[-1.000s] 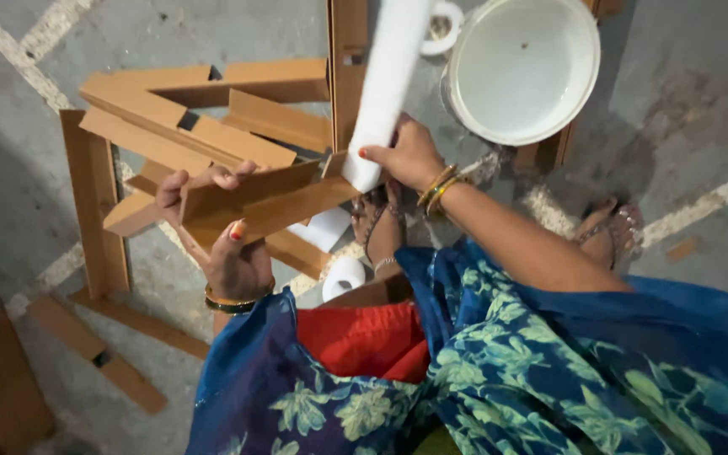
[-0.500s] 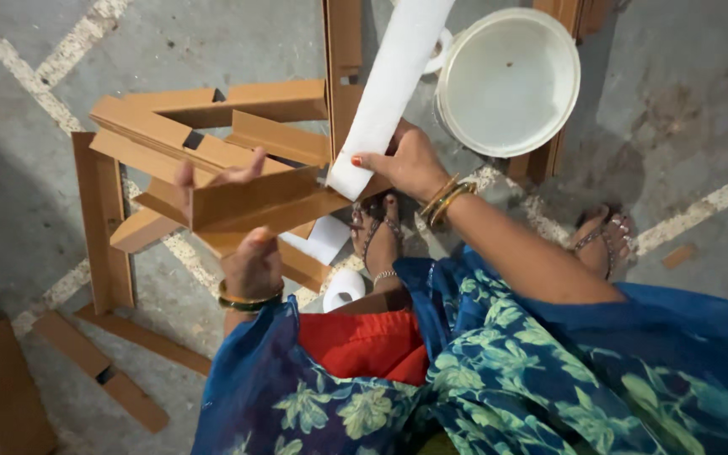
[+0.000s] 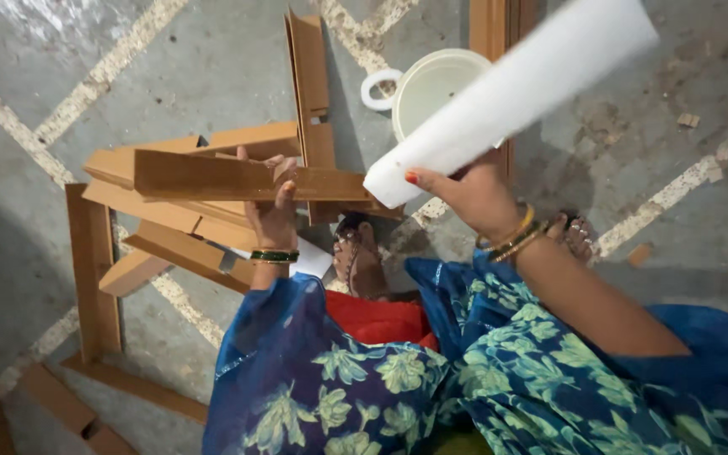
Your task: The person sits on the floor and uses a white foam roller to apply glue from a white bucket onto the edges of brown cardboard strips. They repeatedly dip the roller into the bucket and roll it along the cardboard, then place the treated strips onto a pile.
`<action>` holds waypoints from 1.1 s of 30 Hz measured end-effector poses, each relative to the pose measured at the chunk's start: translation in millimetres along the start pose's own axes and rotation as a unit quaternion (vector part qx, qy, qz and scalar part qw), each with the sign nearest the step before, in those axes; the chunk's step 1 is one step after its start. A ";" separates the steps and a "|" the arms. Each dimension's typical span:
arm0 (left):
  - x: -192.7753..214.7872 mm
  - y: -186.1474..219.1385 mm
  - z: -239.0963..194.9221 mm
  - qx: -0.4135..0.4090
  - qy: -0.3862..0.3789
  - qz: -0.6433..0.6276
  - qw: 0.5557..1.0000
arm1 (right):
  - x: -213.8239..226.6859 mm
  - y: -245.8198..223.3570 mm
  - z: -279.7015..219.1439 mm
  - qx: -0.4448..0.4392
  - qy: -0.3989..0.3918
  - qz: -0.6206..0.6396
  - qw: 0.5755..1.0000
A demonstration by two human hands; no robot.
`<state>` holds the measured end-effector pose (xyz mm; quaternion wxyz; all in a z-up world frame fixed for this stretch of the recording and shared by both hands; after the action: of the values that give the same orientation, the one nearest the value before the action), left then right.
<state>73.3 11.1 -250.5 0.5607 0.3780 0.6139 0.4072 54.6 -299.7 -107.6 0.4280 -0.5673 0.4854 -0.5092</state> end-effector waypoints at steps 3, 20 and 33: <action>-30.4 30.9 -0.2 -0.002 -0.045 -0.127 0.991 | 16.0 8.3 -16.6 0.025 0.044 0.055 0.997; -141.3 210.3 -58.9 -0.034 -0.108 -0.187 0.976 | 10.6 -36.0 -52.2 0.193 0.096 -0.076 0.973; -147.5 202.0 -81.7 -0.027 -0.114 -0.133 0.984 | -43.8 -76.6 -81.1 0.311 0.000 -0.107 0.944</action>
<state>6.1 -53.7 -4.6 0.6862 0.3211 0.5798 0.2998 -17.6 -243.3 -30.3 0.5266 -0.4545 0.2391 -0.6775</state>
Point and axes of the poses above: each hand's wrist, its own z-axis towards the middle knuckle, its own x-axis out of the back of the hand, y = z × x, the point moved 5 cm from there along z, towards the middle knuckle, and after that the axes turned 1 degree about -y, right-handed, at the moved point
